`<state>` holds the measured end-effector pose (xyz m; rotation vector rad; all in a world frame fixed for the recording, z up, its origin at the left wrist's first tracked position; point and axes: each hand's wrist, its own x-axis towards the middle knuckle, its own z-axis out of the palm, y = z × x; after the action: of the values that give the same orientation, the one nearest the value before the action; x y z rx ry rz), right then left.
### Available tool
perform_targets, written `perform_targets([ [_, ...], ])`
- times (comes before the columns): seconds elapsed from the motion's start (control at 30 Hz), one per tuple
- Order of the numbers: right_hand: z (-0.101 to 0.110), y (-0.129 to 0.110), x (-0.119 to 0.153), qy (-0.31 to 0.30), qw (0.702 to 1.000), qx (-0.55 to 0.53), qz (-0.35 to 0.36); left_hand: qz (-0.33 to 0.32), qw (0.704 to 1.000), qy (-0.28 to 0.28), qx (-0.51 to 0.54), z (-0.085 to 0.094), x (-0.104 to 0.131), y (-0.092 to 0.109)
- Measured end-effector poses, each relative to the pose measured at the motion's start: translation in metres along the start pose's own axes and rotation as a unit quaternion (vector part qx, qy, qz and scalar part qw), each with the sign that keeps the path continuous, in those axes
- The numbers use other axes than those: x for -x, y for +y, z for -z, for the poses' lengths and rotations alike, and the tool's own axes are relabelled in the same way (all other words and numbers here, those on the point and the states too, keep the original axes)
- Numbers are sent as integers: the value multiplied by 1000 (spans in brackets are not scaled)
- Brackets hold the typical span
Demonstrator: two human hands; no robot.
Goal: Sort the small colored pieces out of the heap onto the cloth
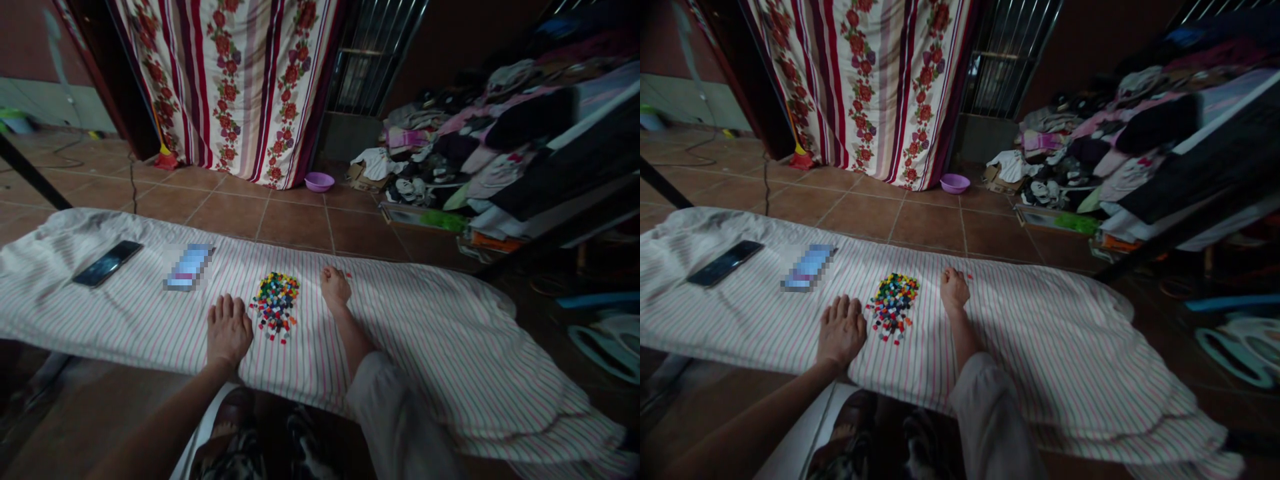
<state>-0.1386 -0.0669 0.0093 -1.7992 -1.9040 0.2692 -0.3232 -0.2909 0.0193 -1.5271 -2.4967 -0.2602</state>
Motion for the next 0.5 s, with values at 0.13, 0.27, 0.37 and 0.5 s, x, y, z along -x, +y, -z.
perform_targets([
  [0.13,-2,4,-2,21,999,-46,21,3,1000,-2,-1,0,0,-1],
  [0.27,-1,14,-1,33,989,-130,65,3,1000,8,0,0,1,-1],
  [0.37,1,16,10,36,976,-189,99,2,1000,15,3,0,1,-1],
  [0.5,0,3,33,-38,954,-220,199,0,1000,20,8,-1,1,-1],
])
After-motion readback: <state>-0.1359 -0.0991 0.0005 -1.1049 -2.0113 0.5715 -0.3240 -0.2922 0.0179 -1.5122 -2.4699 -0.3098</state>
